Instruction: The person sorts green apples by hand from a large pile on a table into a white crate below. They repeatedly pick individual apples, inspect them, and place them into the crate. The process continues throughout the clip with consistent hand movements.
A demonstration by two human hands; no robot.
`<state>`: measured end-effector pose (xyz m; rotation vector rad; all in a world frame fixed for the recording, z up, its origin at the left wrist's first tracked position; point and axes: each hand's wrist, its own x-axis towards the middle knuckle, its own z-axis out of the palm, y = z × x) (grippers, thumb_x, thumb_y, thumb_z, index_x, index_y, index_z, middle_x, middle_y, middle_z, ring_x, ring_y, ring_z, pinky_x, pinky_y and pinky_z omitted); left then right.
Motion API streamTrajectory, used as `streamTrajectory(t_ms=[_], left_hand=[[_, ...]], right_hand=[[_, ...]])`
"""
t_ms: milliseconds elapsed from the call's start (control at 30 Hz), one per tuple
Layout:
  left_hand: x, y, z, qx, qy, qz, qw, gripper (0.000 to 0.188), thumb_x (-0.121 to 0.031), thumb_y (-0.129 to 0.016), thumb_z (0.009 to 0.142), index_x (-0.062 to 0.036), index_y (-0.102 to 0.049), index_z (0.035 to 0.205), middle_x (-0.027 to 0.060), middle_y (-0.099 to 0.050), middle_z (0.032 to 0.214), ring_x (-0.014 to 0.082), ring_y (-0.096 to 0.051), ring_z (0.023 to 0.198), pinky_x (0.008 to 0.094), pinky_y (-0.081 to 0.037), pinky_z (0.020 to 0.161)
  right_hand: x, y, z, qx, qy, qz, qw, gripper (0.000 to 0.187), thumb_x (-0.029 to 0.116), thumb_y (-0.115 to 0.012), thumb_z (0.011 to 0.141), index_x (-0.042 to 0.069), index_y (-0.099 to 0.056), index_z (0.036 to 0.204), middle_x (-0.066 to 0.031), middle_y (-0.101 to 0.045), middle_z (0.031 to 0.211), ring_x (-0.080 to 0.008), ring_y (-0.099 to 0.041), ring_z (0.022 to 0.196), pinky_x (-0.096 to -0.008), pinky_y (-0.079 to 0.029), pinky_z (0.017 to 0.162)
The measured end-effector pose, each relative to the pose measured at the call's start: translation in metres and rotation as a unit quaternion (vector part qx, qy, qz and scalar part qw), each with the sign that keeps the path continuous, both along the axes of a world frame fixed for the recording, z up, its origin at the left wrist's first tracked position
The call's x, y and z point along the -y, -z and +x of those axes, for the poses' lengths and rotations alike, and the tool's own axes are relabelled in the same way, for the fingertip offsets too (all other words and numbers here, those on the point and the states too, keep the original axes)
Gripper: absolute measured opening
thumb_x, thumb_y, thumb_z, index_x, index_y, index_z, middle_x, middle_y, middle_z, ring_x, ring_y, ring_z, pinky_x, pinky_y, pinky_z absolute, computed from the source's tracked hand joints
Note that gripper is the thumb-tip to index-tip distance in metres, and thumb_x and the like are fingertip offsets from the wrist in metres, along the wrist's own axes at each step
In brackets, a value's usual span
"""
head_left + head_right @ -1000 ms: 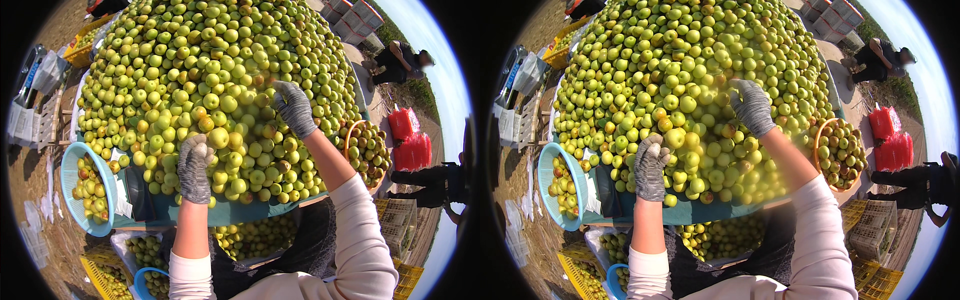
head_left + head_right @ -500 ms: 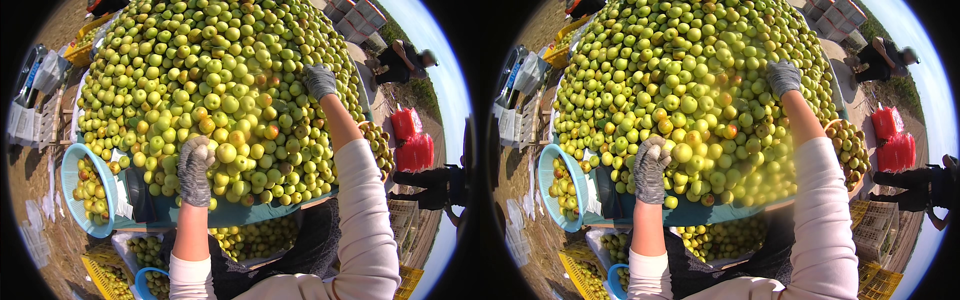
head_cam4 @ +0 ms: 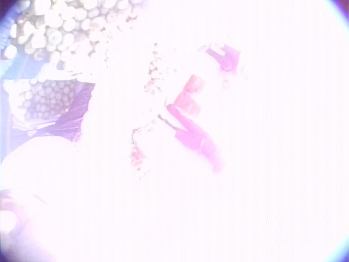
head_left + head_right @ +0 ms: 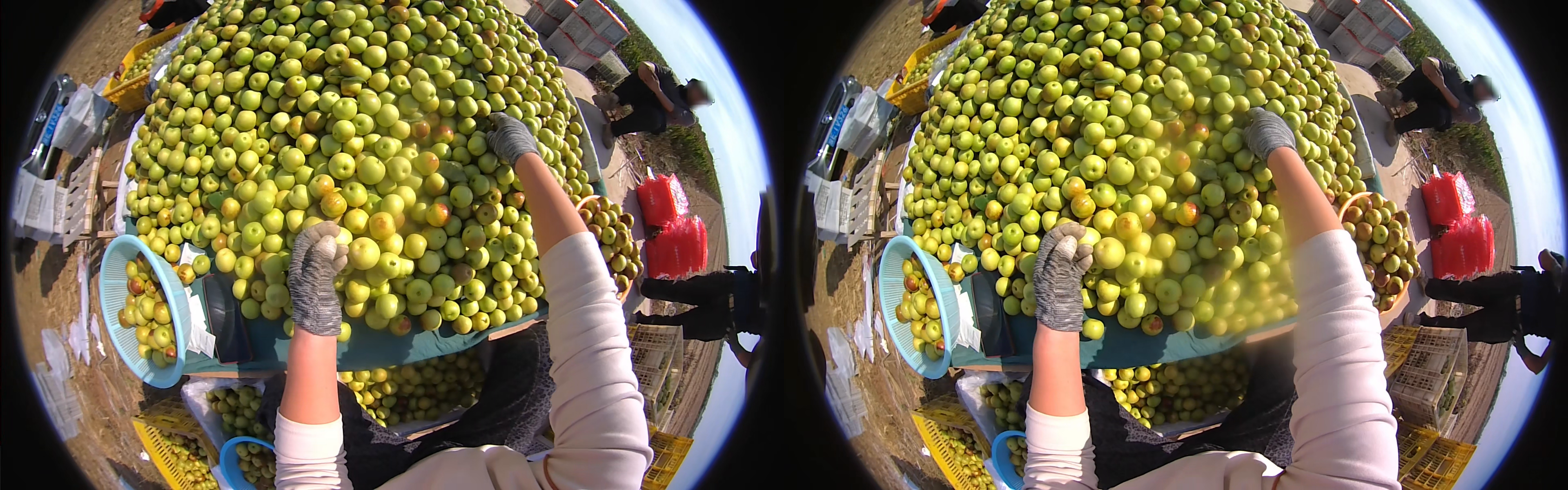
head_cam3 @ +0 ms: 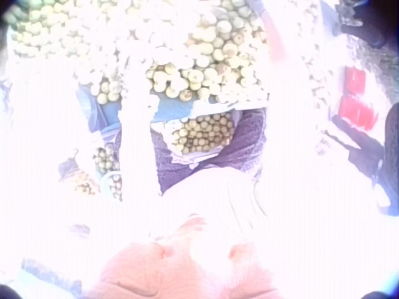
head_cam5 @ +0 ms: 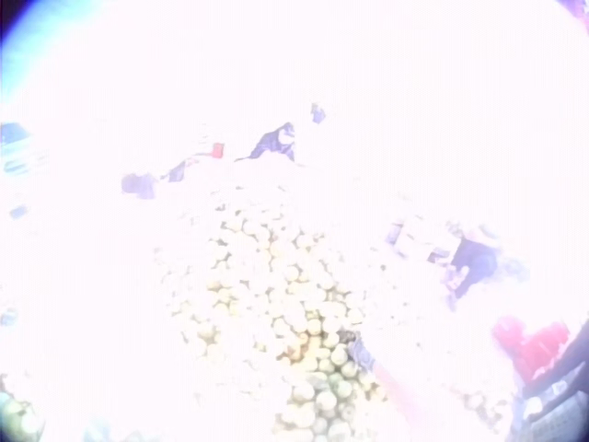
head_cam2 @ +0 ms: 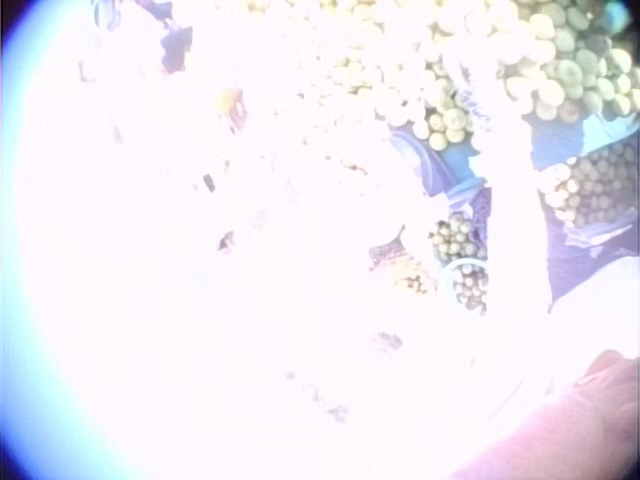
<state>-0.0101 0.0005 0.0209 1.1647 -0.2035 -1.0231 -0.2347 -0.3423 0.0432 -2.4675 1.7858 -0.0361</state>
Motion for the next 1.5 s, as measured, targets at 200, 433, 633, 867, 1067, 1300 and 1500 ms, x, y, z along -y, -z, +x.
streamTrajectory(t_ms=[200, 433, 633, 867, 1067, 1300, 1500], left_hand=[[0.002, 0.002, 0.001, 0.006, -0.005, 0.001, 1.000, 0.015, -0.017, -0.060, 0.089, -0.0113, -0.062, 0.102, -0.0021, -0.062, 0.097, 0.0064, -0.059, 0.073, 0.0201, -0.050, 0.066], [0.002, -0.010, -0.002, 0.031, 0.009, -0.002, 0.999, 0.015, -0.018, -0.058, 0.091, -0.0118, -0.062, 0.103, -0.0023, -0.062, 0.098, 0.0057, -0.057, 0.075, 0.0199, -0.050, 0.068], [-0.002, -0.033, -0.012, 0.093, 0.083, -0.011, 0.992, 0.028, -0.022, -0.059, 0.090, -0.0056, -0.059, 0.113, 0.0018, -0.060, 0.101, 0.0091, -0.057, 0.086, 0.0229, -0.049, 0.074], [-0.004, -0.035, -0.004, 0.011, 0.113, -0.012, 0.993, 0.040, -0.027, -0.063, 0.086, -0.0038, -0.055, 0.118, 0.0051, -0.059, 0.099, 0.0115, -0.056, 0.080, 0.0246, -0.051, 0.072], [-0.008, -0.015, 0.009, -0.412, 0.083, -0.208, 0.883, 0.039, -0.022, -0.054, 0.084, -0.0031, -0.054, 0.118, 0.0180, -0.061, 0.108, 0.0307, -0.064, 0.086, 0.0455, -0.054, 0.079], [-0.005, -0.007, 0.014, -0.416, 0.066, -0.237, 0.875, 0.042, -0.019, -0.053, 0.081, -0.0038, -0.053, 0.120, 0.0134, -0.059, 0.104, 0.0240, -0.056, 0.084, 0.0375, -0.051, 0.078], [-0.007, -0.011, 0.013, -0.407, 0.108, -0.313, 0.851, 0.054, -0.014, -0.051, 0.078, -0.0054, -0.048, 0.131, 0.0158, -0.057, 0.120, 0.0295, -0.059, 0.103, 0.0441, -0.050, 0.088]], right_hand=[[0.028, -0.006, 0.016, -0.053, -0.006, 0.204, 0.977, 0.048, 0.038, -0.068, 0.079, 0.003, -0.062, 0.111, -0.0157, -0.067, 0.103, -0.0263, -0.064, 0.092, -0.0354, -0.050, 0.084], [-0.049, -0.009, 0.021, 0.047, -0.049, -0.055, 0.996, 0.048, 0.036, -0.074, 0.075, 0.004, -0.059, 0.108, -0.0129, -0.066, 0.094, -0.0300, -0.062, 0.092, -0.0403, -0.049, 0.082], [-0.161, -0.038, 0.050, 0.180, -0.305, -0.176, 0.919, 0.048, 0.029, -0.076, 0.069, 0.009, -0.057, 0.109, -0.0092, -0.061, 0.092, -0.0304, -0.058, 0.087, -0.0418, -0.046, 0.080], [-0.209, -0.036, 0.085, 0.293, -0.466, 0.035, 0.834, 0.059, 0.032, -0.069, 0.083, 0.008, -0.048, 0.132, -0.0173, -0.057, 0.113, -0.0351, -0.058, 0.099, -0.0444, -0.048, 0.086], [-0.077, -0.021, 0.072, 0.162, -0.100, -0.094, 0.977, 0.028, 0.022, -0.059, 0.087, 0.007, -0.062, 0.110, -0.0169, -0.061, 0.105, -0.0344, -0.059, 0.097, -0.0425, -0.048, 0.087], [-0.046, -0.006, 0.096, -0.046, -0.197, 0.019, 0.979, 0.050, 0.032, -0.065, 0.081, 0.009, -0.053, 0.124, -0.0181, -0.063, 0.108, -0.0331, -0.059, 0.106, -0.0413, -0.046, 0.093], [-0.066, -0.010, 0.088, 0.027, -0.135, 0.024, 0.990, 0.040, 0.027, -0.069, 0.077, 0.008, -0.059, 0.111, -0.0142, -0.064, 0.097, -0.0328, -0.060, 0.097, -0.0424, -0.048, 0.086]])
